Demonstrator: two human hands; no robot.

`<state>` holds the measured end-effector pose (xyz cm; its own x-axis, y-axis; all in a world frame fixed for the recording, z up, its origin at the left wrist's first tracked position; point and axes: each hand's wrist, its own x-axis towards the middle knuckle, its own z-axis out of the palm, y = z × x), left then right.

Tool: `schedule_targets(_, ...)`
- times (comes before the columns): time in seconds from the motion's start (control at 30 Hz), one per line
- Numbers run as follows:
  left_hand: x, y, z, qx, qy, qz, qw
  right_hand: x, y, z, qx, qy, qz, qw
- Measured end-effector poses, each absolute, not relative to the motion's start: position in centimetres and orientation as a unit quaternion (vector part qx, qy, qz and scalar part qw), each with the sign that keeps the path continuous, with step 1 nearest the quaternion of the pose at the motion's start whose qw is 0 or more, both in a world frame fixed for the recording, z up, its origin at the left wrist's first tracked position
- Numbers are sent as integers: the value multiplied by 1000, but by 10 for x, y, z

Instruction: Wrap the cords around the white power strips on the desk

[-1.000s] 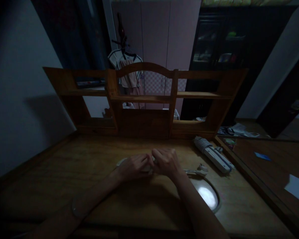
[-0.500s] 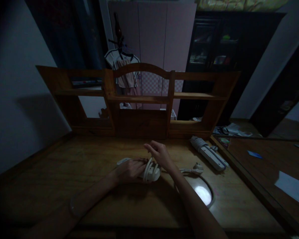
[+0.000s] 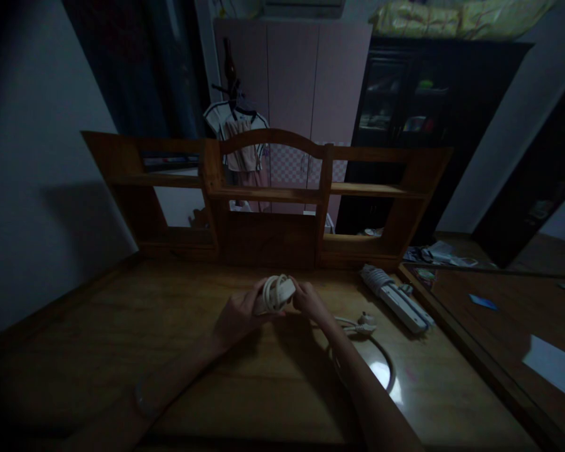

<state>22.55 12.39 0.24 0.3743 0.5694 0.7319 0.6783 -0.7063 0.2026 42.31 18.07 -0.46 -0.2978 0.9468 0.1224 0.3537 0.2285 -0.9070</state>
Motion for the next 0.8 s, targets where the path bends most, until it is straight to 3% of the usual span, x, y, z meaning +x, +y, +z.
schedule_targets(0.23,224,128,12,-756,-467,-459,-28,414,165,-2,-498,-790,191,303)
schedule_targets(0.4,210,152,34,-593,-515,-584,-202,407,154,2,-502,-821,-53,266)
schedule_targets(0.57,193,183,29,-456,-440,-548,-546,416,154,8,-460,-818,-135,318)
schedule_targets(0.8,198,190,-5,-343,-397,-472,-709,435,162,11,-442,-823,-162,319)
